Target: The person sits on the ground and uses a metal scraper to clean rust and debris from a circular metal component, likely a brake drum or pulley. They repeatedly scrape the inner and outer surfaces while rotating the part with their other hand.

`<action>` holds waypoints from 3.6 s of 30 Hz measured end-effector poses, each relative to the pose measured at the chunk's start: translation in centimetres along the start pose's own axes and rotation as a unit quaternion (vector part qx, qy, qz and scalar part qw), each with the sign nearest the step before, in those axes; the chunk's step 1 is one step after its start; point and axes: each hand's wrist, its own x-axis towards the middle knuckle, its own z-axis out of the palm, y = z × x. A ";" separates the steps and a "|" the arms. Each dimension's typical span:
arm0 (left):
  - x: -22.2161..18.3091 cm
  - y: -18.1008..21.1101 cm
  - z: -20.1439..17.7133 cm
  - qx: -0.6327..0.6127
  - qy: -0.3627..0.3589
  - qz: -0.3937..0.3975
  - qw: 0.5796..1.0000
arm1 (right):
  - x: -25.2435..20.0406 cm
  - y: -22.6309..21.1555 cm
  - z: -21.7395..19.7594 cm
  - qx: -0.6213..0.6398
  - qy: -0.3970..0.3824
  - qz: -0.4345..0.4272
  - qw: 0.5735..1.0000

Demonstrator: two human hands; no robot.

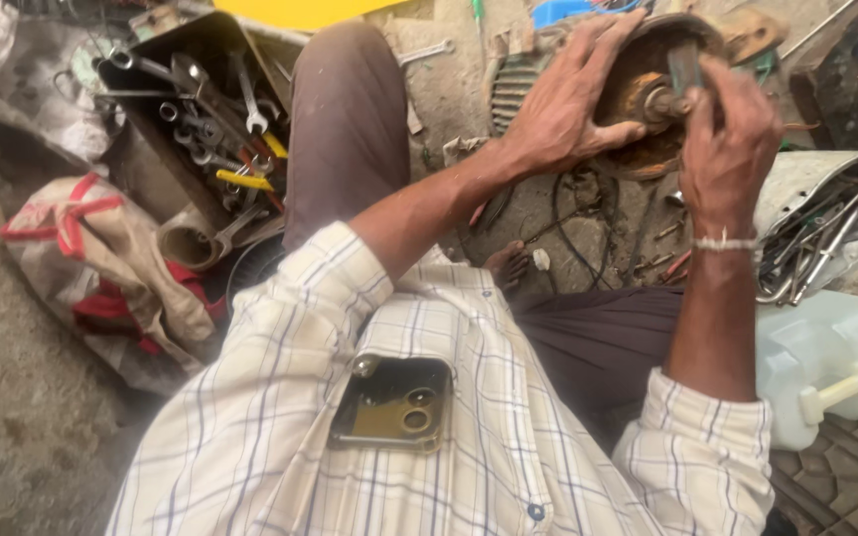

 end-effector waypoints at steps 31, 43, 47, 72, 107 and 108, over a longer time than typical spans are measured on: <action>-0.2 0.6 -0.9 -0.011 -0.015 0.017 1.000 | -1.2 1.3 0.4 -0.033 -0.015 -0.032 0.999; -0.4 1.5 -2.1 -0.020 -0.020 0.022 0.999 | -1.4 1.0 0.3 0.024 -0.027 0.033 0.999; -0.8 0.9 -1.8 -0.005 -0.010 0.034 0.999 | -1.7 -0.2 -0.5 0.058 -0.051 0.071 0.994; -0.7 -0.4 -0.7 0.019 -0.021 0.009 1.000 | 3.2 -0.4 -2.9 0.064 -0.057 -0.124 0.989; -0.6 2.1 -2.7 0.000 -0.047 0.028 0.998 | 1.7 1.1 -0.5 0.044 -0.084 -0.029 0.995; -0.4 2.1 -2.7 -0.009 -0.050 0.032 0.998 | 1.7 1.3 -0.8 0.033 -0.084 -0.053 0.994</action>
